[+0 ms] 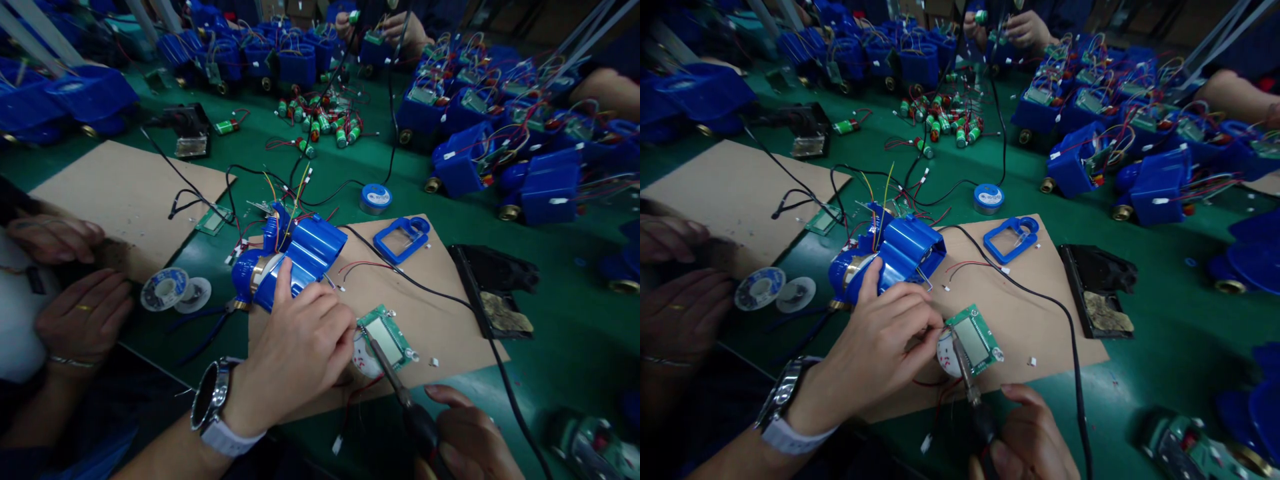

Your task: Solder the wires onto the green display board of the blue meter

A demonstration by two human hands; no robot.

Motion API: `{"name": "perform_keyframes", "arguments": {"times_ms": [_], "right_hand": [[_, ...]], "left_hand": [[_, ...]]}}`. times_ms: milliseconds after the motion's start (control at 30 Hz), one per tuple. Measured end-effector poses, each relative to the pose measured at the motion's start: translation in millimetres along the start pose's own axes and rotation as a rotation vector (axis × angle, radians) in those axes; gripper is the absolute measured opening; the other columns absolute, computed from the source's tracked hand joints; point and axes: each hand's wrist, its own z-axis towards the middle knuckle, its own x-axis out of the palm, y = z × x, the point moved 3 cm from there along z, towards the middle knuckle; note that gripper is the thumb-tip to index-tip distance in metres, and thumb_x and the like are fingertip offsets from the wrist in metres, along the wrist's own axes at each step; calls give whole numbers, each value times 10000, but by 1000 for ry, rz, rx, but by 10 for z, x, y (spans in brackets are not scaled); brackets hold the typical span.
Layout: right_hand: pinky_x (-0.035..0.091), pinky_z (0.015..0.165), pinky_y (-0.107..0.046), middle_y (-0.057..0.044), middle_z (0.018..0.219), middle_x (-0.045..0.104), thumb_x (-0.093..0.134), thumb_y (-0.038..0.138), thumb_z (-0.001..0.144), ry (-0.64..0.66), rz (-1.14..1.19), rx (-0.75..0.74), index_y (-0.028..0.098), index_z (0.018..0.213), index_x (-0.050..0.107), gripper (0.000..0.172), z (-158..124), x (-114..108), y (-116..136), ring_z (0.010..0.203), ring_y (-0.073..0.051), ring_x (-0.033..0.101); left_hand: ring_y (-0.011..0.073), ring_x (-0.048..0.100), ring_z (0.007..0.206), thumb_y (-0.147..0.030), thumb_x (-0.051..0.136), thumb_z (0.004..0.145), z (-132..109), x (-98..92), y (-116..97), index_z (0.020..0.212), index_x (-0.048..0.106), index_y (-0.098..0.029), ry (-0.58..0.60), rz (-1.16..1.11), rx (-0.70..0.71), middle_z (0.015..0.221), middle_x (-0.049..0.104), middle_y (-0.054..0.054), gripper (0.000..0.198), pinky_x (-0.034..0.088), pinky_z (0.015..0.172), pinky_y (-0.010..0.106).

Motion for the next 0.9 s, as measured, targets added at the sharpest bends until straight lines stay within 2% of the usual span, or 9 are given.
{"name": "perform_keyframes", "arguments": {"times_ms": [67,267,400,600,900], "right_hand": [[595,699,-238,50,542,465,484,200,970,-31,-23,9,192,676,457,296,26,31,40,441,-67,468],[594,642,-235,60,513,423,482,229,975,-12,-48,49,195,676,447,303,34,65,40,408,-71,447],[599,661,-256,59,521,429,491,202,956,-4,-63,58,198,679,445,281,15,82,40,419,-73,446],[603,639,-246,54,524,446,491,197,952,-9,-63,26,198,683,470,270,31,96,53,418,-74,456],[588,664,-196,65,517,417,489,229,973,10,-100,21,190,662,408,324,73,100,69,413,-47,451]], "left_hand": [[144,588,917,-193,568,872,-2,13,2,742,594,-207,-20,3,-3,746,614,-63,133,-27,1195,547],[155,587,929,-190,569,861,2,16,-4,713,598,-202,-55,-7,-6,731,625,-48,150,32,1188,565],[156,589,923,-182,565,857,0,-2,-9,699,601,-199,-60,-7,-14,735,633,-38,163,49,1184,570],[161,583,915,-173,575,836,-2,1,-6,685,590,-197,-73,1,-16,714,624,-41,154,61,1184,558],[161,585,918,-173,586,825,-4,27,0,683,585,-195,-56,14,-24,705,619,-49,144,50,1188,551]]}}
